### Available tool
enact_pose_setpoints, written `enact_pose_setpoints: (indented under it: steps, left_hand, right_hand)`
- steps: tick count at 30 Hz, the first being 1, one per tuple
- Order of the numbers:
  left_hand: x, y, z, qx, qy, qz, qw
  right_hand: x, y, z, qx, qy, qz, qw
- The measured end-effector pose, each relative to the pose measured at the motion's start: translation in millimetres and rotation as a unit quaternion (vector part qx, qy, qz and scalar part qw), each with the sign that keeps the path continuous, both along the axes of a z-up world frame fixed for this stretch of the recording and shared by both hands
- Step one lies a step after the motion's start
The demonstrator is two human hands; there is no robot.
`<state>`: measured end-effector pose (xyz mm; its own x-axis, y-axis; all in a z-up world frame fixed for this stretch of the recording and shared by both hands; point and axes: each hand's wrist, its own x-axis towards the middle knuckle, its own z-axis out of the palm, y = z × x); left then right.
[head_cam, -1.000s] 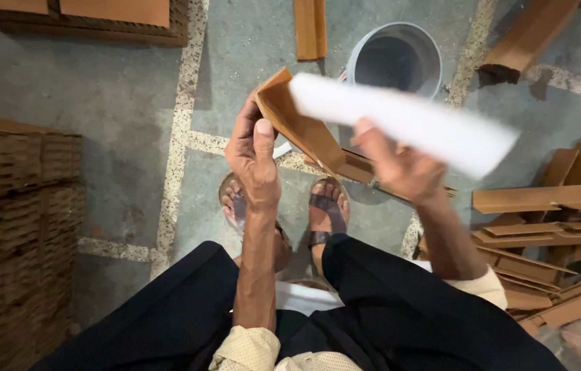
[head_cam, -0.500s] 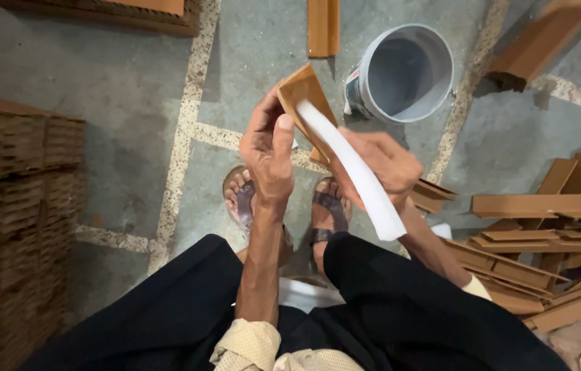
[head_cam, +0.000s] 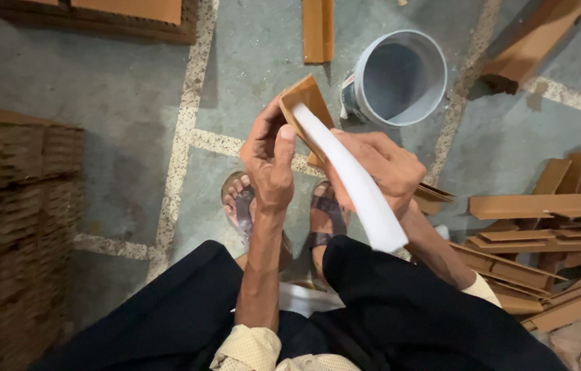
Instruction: The person sits on the floor and applies a white substance to the edges of thin wooden strips using a white foam applicator. They repeatedly dip the applicator into a bucket and spread the substance along the length of each strip, handling them one at a time.
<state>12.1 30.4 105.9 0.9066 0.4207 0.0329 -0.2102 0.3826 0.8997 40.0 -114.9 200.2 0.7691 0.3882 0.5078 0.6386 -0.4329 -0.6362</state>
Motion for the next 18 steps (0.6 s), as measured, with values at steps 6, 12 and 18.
enact_pose_setpoints:
  steps: [6, 12, 18]
  left_hand:
    - [-2.0, -2.6, 4.0, 0.022, -0.007, 0.009, 1.000]
    - [3.8, 0.7, 1.1, -0.006, -0.026, -0.003, 1.000]
    - [-1.4, -8.7, 11.6, -0.002, -0.007, -0.008, 1.000]
  right_hand:
    - [1.2, -5.2, -7.2, -0.037, -0.029, 0.001, 0.999]
    - [6.8, -16.7, -0.5, -0.072, -0.009, 0.017, 0.997]
    - [21.3, -11.5, 21.0, -0.046, -0.088, -0.004, 0.995]
